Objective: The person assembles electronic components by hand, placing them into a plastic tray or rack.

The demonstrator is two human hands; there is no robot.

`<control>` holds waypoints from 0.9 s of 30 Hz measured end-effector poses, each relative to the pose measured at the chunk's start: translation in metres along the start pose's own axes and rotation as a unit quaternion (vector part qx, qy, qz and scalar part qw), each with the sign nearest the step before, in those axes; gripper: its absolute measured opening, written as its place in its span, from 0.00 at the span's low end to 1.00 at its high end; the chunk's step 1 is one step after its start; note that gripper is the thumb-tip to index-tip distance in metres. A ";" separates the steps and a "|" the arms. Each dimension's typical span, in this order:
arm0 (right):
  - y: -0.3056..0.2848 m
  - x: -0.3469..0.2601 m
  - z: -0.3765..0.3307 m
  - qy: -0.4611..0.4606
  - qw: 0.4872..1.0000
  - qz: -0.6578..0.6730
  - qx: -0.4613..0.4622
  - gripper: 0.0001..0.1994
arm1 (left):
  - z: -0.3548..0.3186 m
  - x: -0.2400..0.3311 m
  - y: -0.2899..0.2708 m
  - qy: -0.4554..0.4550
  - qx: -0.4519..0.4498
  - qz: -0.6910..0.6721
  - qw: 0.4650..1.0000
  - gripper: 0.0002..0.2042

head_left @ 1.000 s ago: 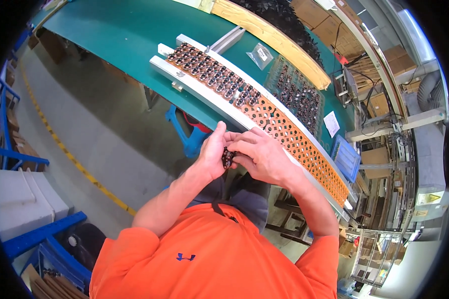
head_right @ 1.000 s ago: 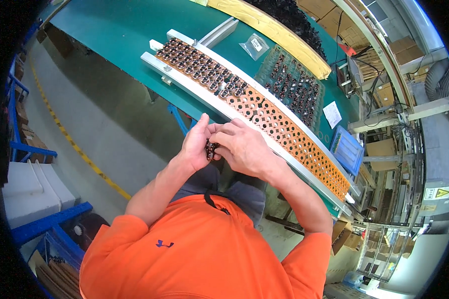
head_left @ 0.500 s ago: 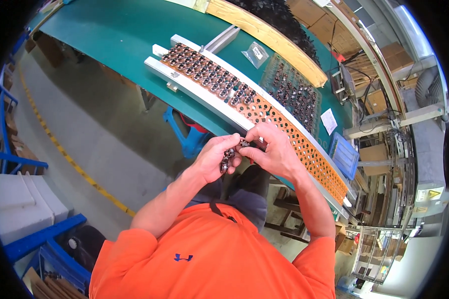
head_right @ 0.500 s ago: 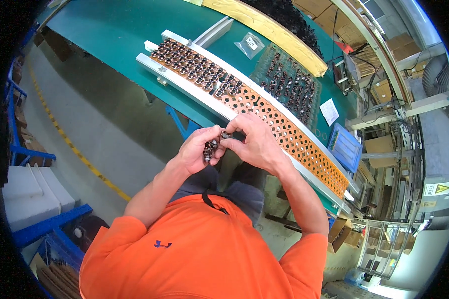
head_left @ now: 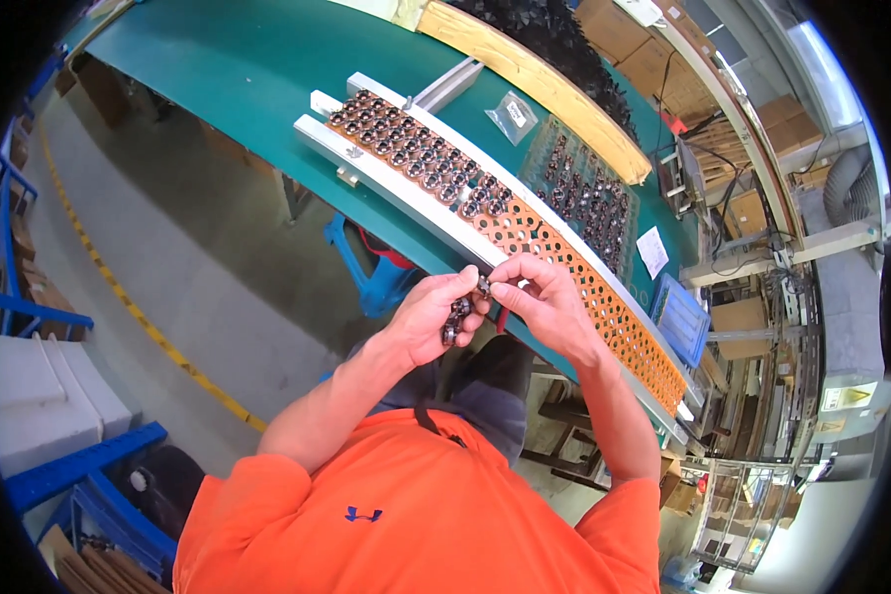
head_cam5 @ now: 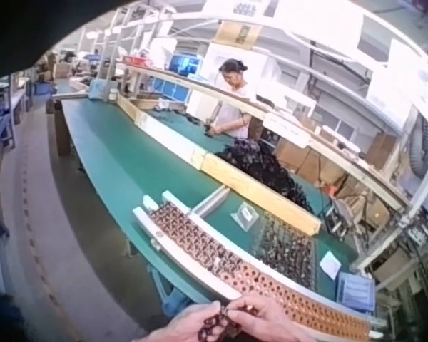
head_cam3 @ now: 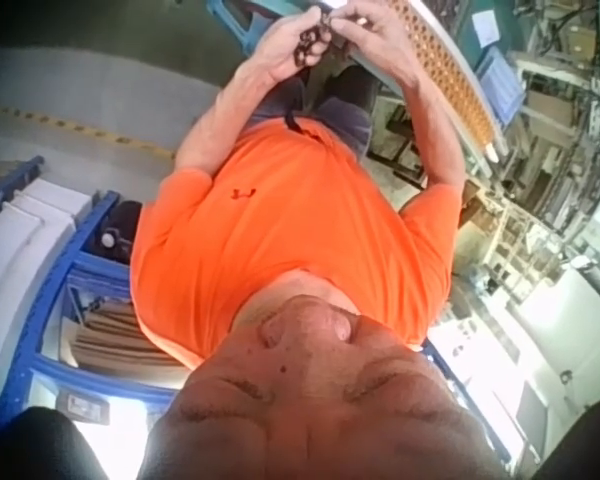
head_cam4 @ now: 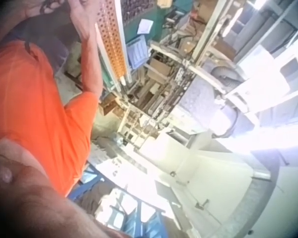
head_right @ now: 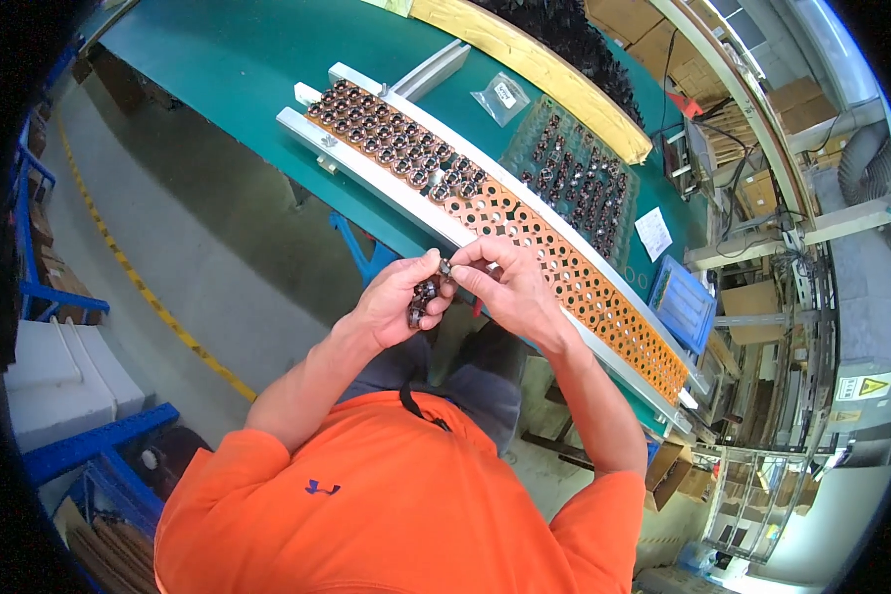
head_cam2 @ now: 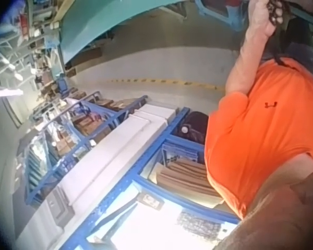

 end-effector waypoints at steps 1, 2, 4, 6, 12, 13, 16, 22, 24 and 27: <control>0.001 0.003 0.000 0.026 0.999 0.025 -0.001 0.03 | 0.000 0.000 0.001 0.003 -0.001 0.001 1.000 0.17; 0.001 0.006 0.001 0.052 0.997 0.050 -0.002 0.03 | 0.000 0.000 0.001 0.004 0.001 -0.007 1.000 0.18; -0.001 0.006 0.004 0.059 0.998 0.037 0.003 0.02 | 0.001 0.000 0.002 0.005 0.003 -0.013 1.000 0.18; -0.019 -0.033 0.005 -0.077 0.961 -0.240 0.116 0.03 | 0.002 -0.002 0.001 -0.005 0.013 -0.030 0.999 0.19; -0.029 -0.042 0.025 -0.100 0.914 -0.345 0.188 0.03 | -0.003 -0.002 -0.024 0.011 0.088 -0.061 0.994 0.19; -0.027 -0.043 0.027 -0.104 0.907 -0.362 0.188 0.03 | -0.003 -0.001 -0.025 0.011 0.088 -0.062 0.994 0.19; -0.027 -0.040 0.031 -0.108 0.896 -0.384 0.194 0.03 | -0.003 0.001 -0.027 0.017 0.091 -0.068 0.993 0.19; -0.024 -0.032 0.036 -0.088 0.881 -0.424 0.192 0.03 | -0.004 0.002 -0.029 0.022 0.090 -0.072 0.993 0.18; -0.023 -0.033 0.036 -0.098 0.877 -0.428 0.195 0.03 | -0.004 0.001 -0.030 0.020 0.096 -0.070 0.993 0.19; -0.022 -0.035 0.036 -0.101 0.874 -0.432 0.199 0.03 | -0.005 0.000 -0.030 0.020 0.098 -0.072 0.992 0.18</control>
Point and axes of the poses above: each hand's wrist, its own z-axis towards the middle knuckle, its own y-axis out of the palm, x = y × z, the point moved 9 cm from there along z, towards the middle knuckle, and after that the axes turned 14 degrees about -x, right-handed, at the moved point
